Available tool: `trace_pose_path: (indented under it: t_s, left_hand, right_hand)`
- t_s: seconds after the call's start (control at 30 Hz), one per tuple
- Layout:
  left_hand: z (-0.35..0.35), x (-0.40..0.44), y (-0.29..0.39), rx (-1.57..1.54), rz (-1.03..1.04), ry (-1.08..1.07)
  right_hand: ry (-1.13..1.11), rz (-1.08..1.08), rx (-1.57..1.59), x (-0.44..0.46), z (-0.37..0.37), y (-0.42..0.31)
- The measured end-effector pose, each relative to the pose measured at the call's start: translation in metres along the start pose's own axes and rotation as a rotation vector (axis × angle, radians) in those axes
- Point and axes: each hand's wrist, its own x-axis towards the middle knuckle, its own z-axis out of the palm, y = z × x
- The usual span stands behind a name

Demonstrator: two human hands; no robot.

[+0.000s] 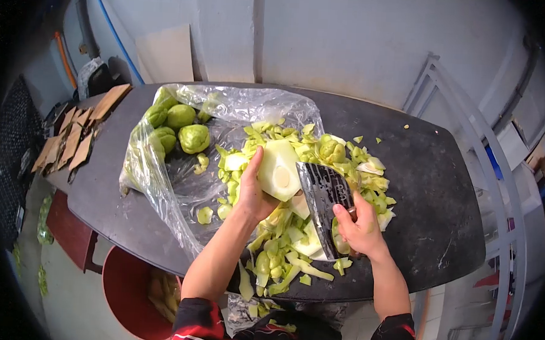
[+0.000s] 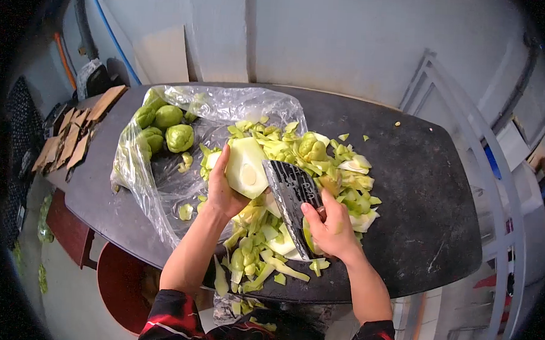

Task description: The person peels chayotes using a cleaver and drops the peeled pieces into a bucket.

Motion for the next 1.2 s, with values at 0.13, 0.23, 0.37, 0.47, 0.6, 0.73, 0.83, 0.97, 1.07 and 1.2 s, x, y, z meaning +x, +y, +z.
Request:
trace_pose_path:
  t_s: [0.13,0.23,0.37,0.47,0.6,0.73,0.83,0.97,1.07,1.2]
  left_hand:
    - [-0.012,-0.002,0.001,0.079,0.011,-0.022]
    - [-0.005,-0.008,0.0,0.101,0.038,0.073]
    - [-0.014,-0.009,-0.005,0.118,0.048,0.051]
    - [-0.003,-0.015,-0.013,0.144,0.086,0.115]
    - [-0.008,-0.017,-0.028,0.1,0.051,0.11]
    - [-0.004,-0.018,-0.038,0.093,0.034,0.116]
    - [-0.003,-0.017,-0.042,0.053,0.059,0.126]
    - [-0.009,-0.015,-0.043,0.047,0.072,0.067]
    - [-0.007,-0.017,-0.043,0.051,0.065,0.068]
    - [-0.008,-0.015,-0.038,0.037,0.014,0.05]
  right_hand:
    - [-0.005,0.058,0.024,-0.002,0.0,-0.003]
    - [0.0,0.036,0.033,-0.001,0.001,-0.004]
    - [-0.031,0.046,0.056,-0.002,0.004,0.005]
    - [-0.02,0.023,0.062,-0.003,0.009,0.006]
    - [-0.026,0.041,0.126,-0.002,0.012,0.009]
    - [-0.028,0.021,0.165,-0.005,0.015,0.019]
    - [-0.039,0.045,0.231,-0.004,0.019,0.016]
    - [-0.04,0.058,0.278,-0.004,0.024,0.016]
    - [-0.028,0.048,0.287,-0.004,0.026,0.012]
    - [-0.042,0.035,0.292,-0.002,0.025,0.009]
